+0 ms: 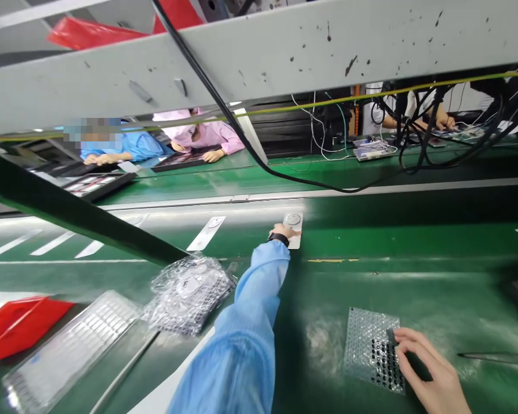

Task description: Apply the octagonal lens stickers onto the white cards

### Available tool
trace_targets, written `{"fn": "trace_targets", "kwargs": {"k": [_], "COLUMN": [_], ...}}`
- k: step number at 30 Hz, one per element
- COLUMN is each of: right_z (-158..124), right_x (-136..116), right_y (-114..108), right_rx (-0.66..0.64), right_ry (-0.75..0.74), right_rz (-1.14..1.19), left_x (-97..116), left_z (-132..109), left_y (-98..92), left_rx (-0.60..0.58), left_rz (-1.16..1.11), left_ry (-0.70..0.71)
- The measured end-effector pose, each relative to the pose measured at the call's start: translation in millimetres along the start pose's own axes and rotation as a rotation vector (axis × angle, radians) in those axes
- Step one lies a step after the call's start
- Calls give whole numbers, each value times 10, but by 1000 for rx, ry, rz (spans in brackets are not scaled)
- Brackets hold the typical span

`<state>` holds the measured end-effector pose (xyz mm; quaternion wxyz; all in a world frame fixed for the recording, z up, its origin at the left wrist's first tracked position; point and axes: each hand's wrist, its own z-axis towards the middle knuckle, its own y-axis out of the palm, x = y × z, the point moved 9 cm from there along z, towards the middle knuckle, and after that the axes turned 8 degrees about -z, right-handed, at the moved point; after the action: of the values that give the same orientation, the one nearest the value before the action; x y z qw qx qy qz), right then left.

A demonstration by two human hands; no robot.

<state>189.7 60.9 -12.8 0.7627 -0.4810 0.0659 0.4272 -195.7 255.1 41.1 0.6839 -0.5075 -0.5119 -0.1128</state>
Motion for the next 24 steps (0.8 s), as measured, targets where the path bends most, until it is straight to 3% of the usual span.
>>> {"fn": "trace_targets", "kwargs": {"k": [3,5,7,12,14,17,24], "right_z": [100,204,332,610,631,598,575], "right_x": [-40,-111,-250,-652,-748,-829,-927], "right_y": [-96,-214,-343,-486,-468,-459,-494], "right_rx": [25,50,68,73,60,53,-4], "right_ry": [52,108,128,10,-38,-67,-105], "right_rz": [-7,5,34,86,97,107,146], "left_x": [82,79,17,-68,-28,21,107], "left_z": [-111,-402,-906,-2532,-2963,-3210,-3193], "left_y": [-111,-81,43,423,491,491,357], "left_rx": [-80,-161,-274,-637,-700,-642,-474], "left_rz": [-141,-227,-305,-515,-570,-581,-570], "left_ry": [18,29,28,-46,-75,-74,37]}}
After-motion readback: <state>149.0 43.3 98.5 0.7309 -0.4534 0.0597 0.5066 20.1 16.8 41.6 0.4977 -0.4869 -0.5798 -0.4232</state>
